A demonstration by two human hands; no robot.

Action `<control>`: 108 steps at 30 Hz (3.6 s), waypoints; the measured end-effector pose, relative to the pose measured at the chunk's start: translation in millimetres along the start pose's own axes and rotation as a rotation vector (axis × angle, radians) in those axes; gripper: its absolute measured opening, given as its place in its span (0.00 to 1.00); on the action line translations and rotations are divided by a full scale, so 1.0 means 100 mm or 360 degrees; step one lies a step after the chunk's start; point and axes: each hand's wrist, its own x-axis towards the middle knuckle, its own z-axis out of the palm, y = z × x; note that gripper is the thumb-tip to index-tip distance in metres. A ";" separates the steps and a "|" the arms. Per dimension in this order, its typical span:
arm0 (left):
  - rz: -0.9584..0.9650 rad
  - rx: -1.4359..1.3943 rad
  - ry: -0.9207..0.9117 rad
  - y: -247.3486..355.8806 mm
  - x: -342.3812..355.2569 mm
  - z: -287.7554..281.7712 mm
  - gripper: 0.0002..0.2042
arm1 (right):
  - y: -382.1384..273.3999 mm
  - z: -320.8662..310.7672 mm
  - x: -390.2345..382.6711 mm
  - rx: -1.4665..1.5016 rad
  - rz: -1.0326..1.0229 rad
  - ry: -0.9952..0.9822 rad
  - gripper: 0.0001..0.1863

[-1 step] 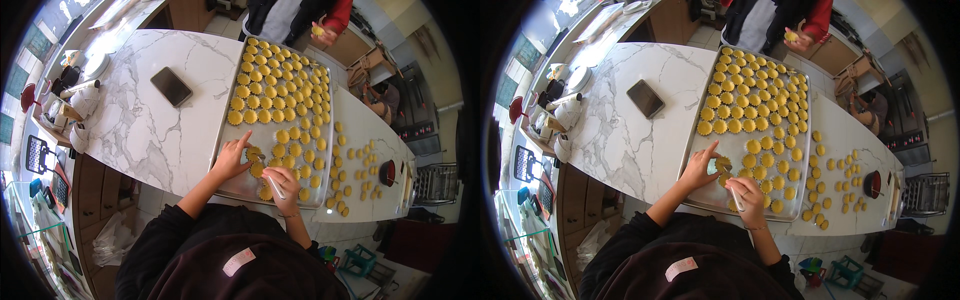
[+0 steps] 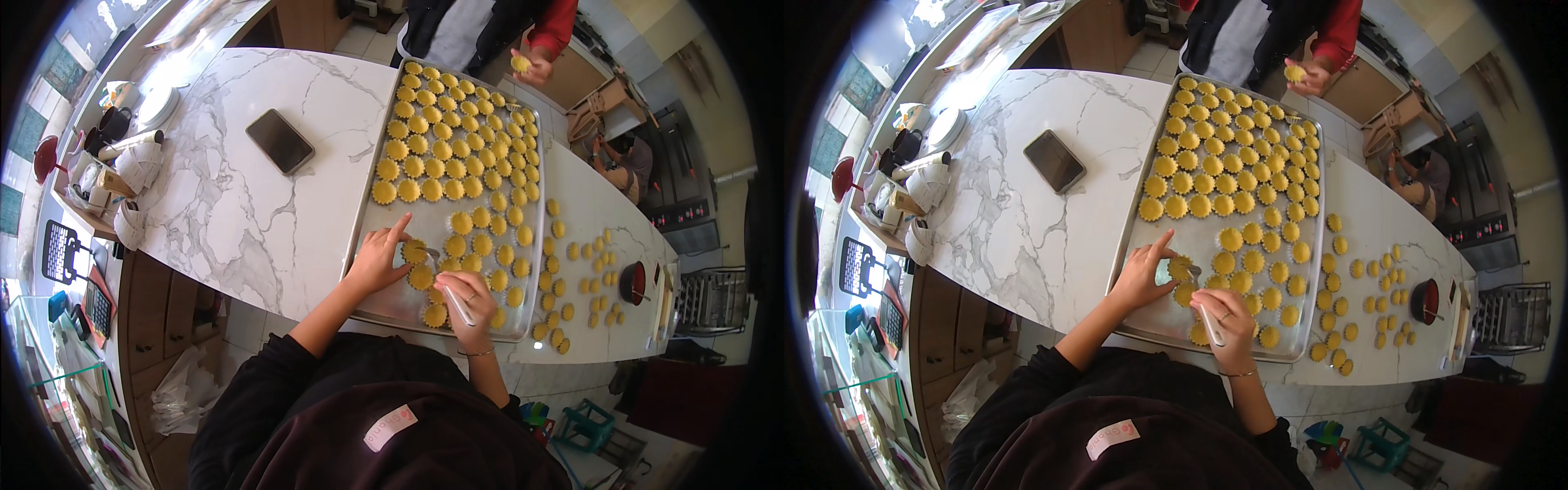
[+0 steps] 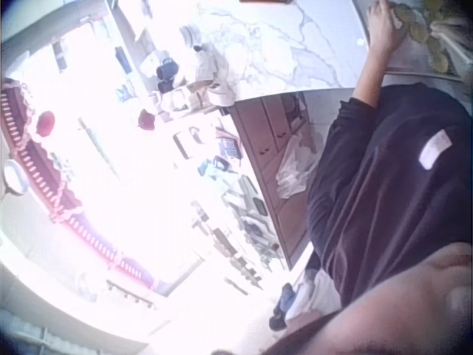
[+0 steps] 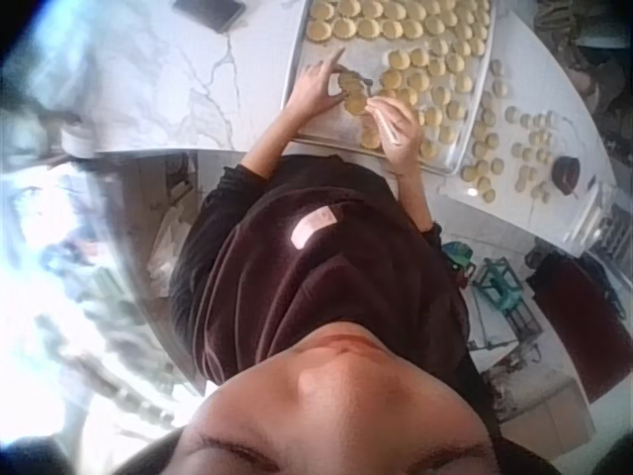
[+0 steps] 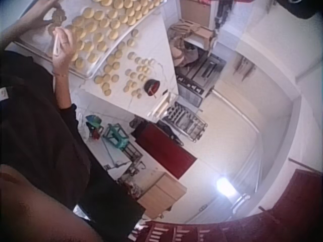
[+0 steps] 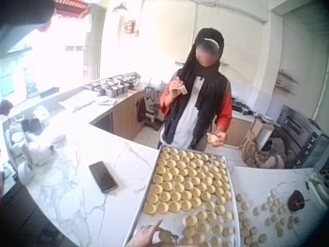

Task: The person places small dough pieces into yellow tart molds on a large tray and uses a fork to dock the bottom of the dough in each mold.

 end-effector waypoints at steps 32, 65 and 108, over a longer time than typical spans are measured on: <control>0.0367 0.0236 -0.0668 0.14 1.16 0.38 0.47 | 0.19 -0.77 -0.43 -0.0296 0.0483 0.0734 0.11; -0.0081 -0.0073 0.0099 -0.19 0.29 0.01 0.45 | 0.27 0.28 0.38 -0.0053 -0.0165 -0.0076 0.16; -0.0056 -0.0045 0.0148 -0.16 0.27 0.03 0.42 | 0.15 0.29 0.29 -0.0112 -0.0147 -0.0154 0.17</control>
